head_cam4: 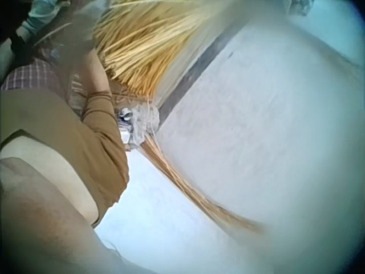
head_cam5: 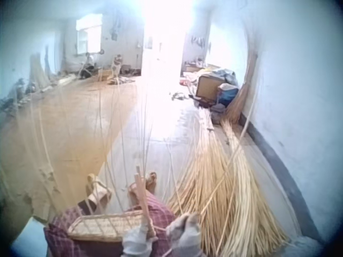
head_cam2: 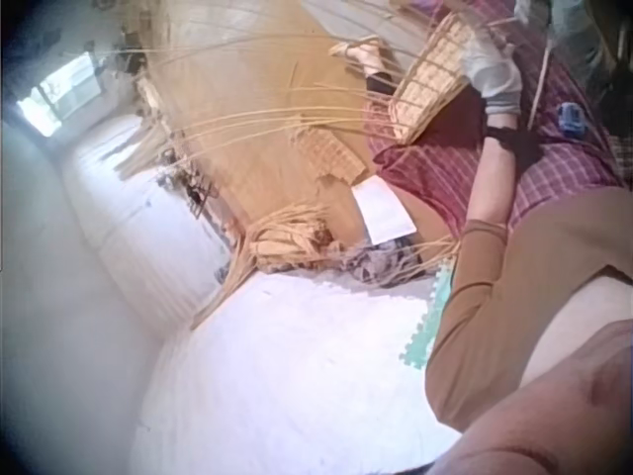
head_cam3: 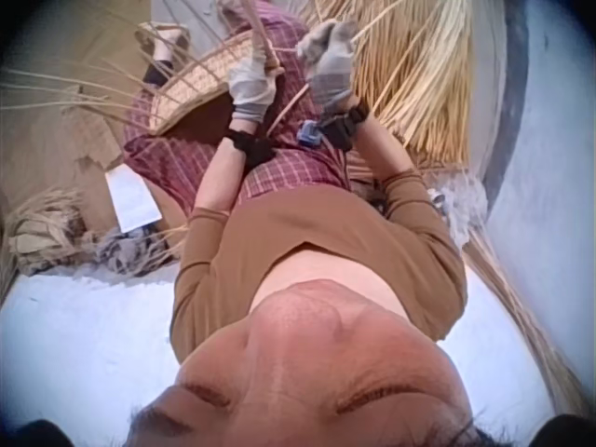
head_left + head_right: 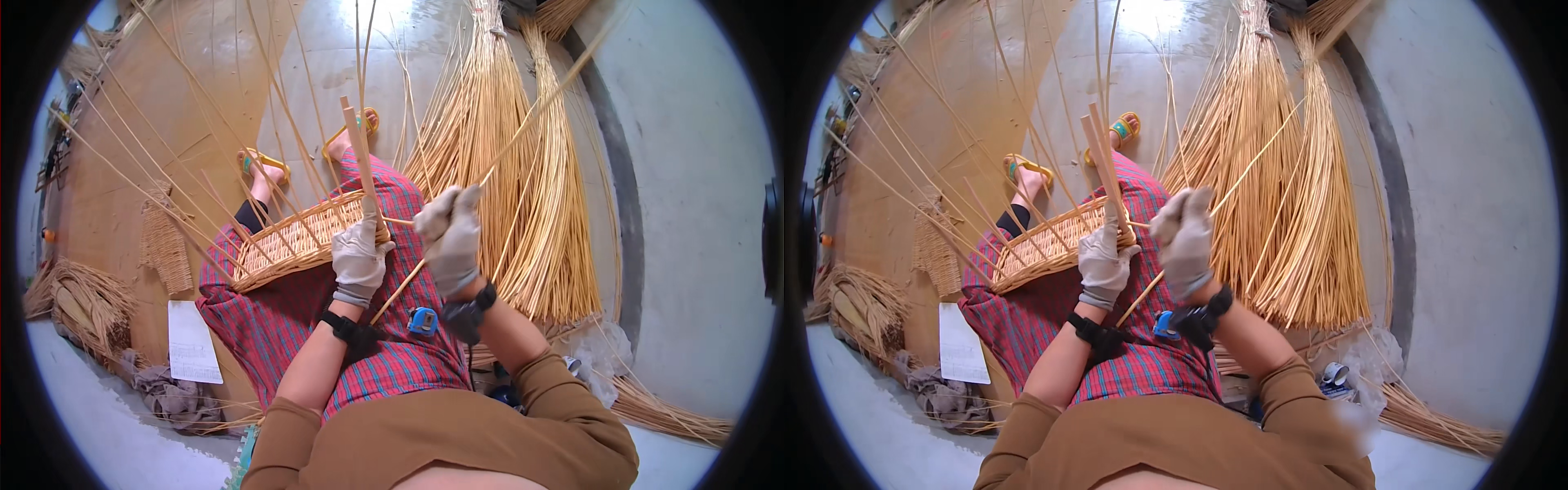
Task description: The person weaves a basket by hand, interlacing long reeds around vertical support stalks and using a small tool to press the weave together.
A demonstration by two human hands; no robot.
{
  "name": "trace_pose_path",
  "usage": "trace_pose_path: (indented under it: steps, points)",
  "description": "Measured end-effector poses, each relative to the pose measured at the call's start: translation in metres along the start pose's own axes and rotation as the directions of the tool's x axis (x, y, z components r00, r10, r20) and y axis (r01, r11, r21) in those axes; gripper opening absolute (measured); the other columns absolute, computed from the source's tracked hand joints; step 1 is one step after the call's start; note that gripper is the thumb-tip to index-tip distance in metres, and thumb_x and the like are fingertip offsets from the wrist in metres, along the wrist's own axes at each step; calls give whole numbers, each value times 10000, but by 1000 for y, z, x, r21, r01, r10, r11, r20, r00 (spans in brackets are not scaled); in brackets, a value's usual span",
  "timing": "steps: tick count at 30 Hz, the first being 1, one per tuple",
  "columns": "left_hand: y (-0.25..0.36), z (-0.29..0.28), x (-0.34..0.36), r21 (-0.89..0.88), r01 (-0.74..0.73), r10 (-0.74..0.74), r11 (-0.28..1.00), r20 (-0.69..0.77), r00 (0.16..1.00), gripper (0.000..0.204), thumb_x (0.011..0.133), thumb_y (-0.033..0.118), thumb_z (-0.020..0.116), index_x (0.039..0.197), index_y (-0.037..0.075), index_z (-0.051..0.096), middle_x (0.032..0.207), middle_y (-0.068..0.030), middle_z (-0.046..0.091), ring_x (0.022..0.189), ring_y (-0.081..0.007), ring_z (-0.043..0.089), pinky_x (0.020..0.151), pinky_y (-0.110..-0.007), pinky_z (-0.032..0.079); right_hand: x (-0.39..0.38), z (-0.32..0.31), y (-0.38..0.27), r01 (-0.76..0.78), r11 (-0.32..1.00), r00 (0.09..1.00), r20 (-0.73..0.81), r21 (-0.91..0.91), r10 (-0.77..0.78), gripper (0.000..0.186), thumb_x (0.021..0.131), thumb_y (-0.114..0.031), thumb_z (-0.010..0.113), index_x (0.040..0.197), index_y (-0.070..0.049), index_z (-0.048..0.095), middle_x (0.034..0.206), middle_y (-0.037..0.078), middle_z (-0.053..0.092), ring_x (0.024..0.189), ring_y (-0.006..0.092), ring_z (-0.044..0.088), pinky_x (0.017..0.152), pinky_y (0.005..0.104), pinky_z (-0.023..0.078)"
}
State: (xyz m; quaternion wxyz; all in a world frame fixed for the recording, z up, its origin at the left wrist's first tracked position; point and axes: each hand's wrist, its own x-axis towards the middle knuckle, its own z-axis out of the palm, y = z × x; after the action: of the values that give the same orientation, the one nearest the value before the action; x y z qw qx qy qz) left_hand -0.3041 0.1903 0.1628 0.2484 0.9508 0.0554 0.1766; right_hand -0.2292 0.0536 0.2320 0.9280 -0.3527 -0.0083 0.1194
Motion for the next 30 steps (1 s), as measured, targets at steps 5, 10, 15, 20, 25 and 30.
trace_pose_path:
  steps: [5, 10, 15, 20, 25, 30]
  points:
    - [-67, 60, -34, -276, 70, -90, 958, -59, 994, 524, 925, 106, 623, 1424, 39, 481, 978, -35, 600, 952, -228, 594, 925, -379, 427, -69, 54, 84, 332, 571, 925, 379, -751, -40, 161, 922, -207, 688, 991, -63, 710, 943, 123, 699, 962, 238, 673, 858, 410, 507]
    - [-14, -12, -16, -762, -20, -129, 647, -136, 982, 367, 1021, 142, 549, 1375, 53, 513, 1364, -97, 548, 1248, -209, 543, 1113, -372, 391, -15, 51, 32, -234, 915, 931, 196, -328, 308, 334, 948, -116, 699, 1261, -36, 616, 1095, 33, 657, 1039, 128, 611, 935, 266, 495]
    - [-61, -45, -24, -978, 205, -469, -41, 200, 860, 247, 1066, 228, 520, 1237, 59, 576, 1151, -112, 679, 1114, -230, 656, 1012, -391, 526, 39, -19, 53, -151, 428, 813, 134, -891, 567, 545, 826, -375, 828, 1180, -29, 602, 1049, 65, 643, 998, 166, 592, 912, 331, 488]
    - [-89, -54, -21, -921, 389, -546, -1, 326, 772, 392, 1050, 424, 524, 1039, 47, 633, 853, -91, 723, 782, -177, 715, 669, -317, 603, 47, -11, 54, 66, 67, 871, 90, -996, 483, 641, 570, -411, 931, 1016, -34, 665, 1010, 179, 655, 953, 308, 645, 842, 384, 518]
    - [-56, -85, 36, -670, 438, -329, 600, 292, 898, 318, 1075, 308, 514, 978, 23, 619, 689, -49, 650, 553, -110, 611, 442, -236, 447, 28, -9, 63, 11, -7, 957, 9, -1000, 290, 540, 626, -357, 921, 993, -40, 683, 997, 173, 630, 939, 323, 627, 813, 415, 507]
    - [-18, -71, 105, -803, 234, -142, 548, 187, 972, 243, 1036, 279, 610, 1051, 36, 608, 693, -25, 633, 533, -97, 585, 502, -253, 485, 14, -6, 87, -28, 82, 1000, -29, -996, -4, 335, 765, -257, 841, 964, -53, 666, 955, 175, 578, 896, 353, 608, 801, 457, 488]
